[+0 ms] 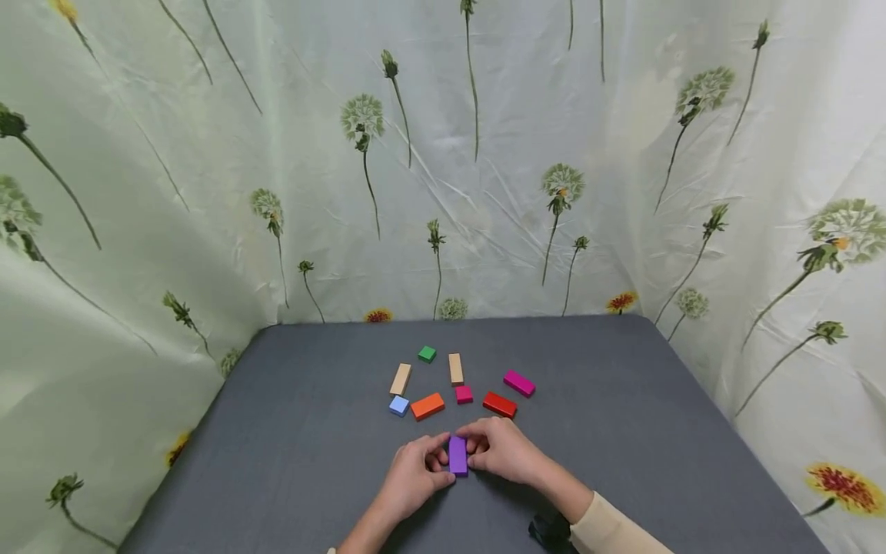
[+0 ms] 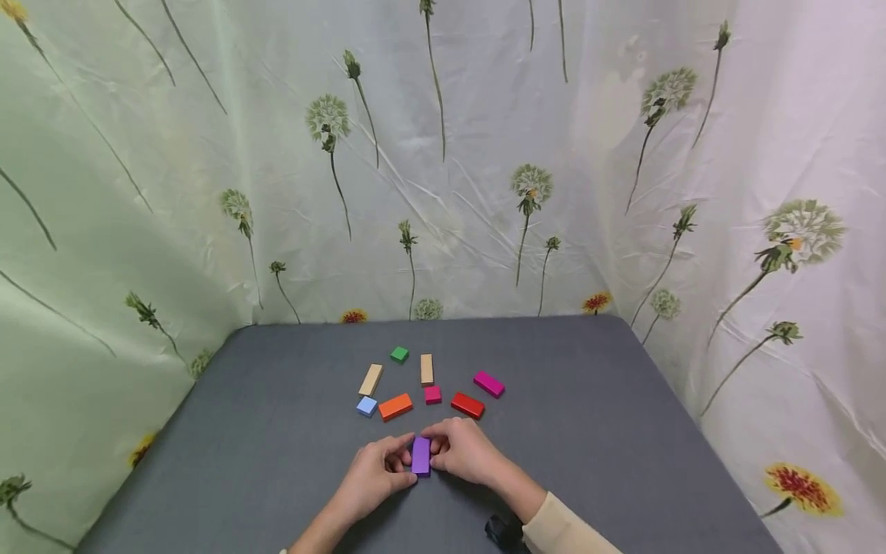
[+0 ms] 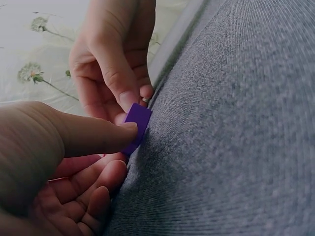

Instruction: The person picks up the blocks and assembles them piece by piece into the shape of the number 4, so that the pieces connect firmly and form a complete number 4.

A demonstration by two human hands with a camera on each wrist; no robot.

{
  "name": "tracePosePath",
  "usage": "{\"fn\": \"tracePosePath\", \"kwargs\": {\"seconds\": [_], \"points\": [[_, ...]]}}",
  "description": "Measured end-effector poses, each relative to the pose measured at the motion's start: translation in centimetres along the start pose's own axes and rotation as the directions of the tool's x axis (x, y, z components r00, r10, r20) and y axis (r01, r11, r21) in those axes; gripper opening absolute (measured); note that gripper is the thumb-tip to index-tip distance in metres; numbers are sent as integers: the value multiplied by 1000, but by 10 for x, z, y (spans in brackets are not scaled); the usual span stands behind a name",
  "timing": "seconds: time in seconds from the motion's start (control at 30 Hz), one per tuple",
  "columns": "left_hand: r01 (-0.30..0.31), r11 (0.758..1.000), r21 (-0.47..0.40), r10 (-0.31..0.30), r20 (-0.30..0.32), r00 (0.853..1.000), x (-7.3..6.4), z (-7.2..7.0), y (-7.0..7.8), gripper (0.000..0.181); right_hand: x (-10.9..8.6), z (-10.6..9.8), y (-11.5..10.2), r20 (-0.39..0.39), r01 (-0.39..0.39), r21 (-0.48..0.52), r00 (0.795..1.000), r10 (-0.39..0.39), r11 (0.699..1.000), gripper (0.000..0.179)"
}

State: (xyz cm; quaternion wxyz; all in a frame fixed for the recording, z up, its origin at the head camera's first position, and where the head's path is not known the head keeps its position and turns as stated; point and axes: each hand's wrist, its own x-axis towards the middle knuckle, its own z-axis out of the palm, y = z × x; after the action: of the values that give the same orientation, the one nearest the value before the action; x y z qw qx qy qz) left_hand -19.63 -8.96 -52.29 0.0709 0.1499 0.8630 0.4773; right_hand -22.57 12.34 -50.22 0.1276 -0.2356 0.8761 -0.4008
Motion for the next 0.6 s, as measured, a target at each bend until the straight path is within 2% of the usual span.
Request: {"fn": "tracePosePath", "kwargs": {"seconds": [0.17, 0.43, 0.6], "points": [[-14, 1000, 15, 14, -2, 1000, -1, 0, 0, 59, -2, -1, 0, 10, 2, 2, 1000, -2, 1000, 39], [11, 1000, 20, -11, 1, 1000, -1, -2, 0, 56, 1, -3, -3, 36, -3, 1, 999, 3, 1000, 39], [7, 1000, 10, -7, 5, 1000, -1, -2, 0, 55, 1, -2, -3, 40, -14, 1, 999, 14, 1000, 39]]}}
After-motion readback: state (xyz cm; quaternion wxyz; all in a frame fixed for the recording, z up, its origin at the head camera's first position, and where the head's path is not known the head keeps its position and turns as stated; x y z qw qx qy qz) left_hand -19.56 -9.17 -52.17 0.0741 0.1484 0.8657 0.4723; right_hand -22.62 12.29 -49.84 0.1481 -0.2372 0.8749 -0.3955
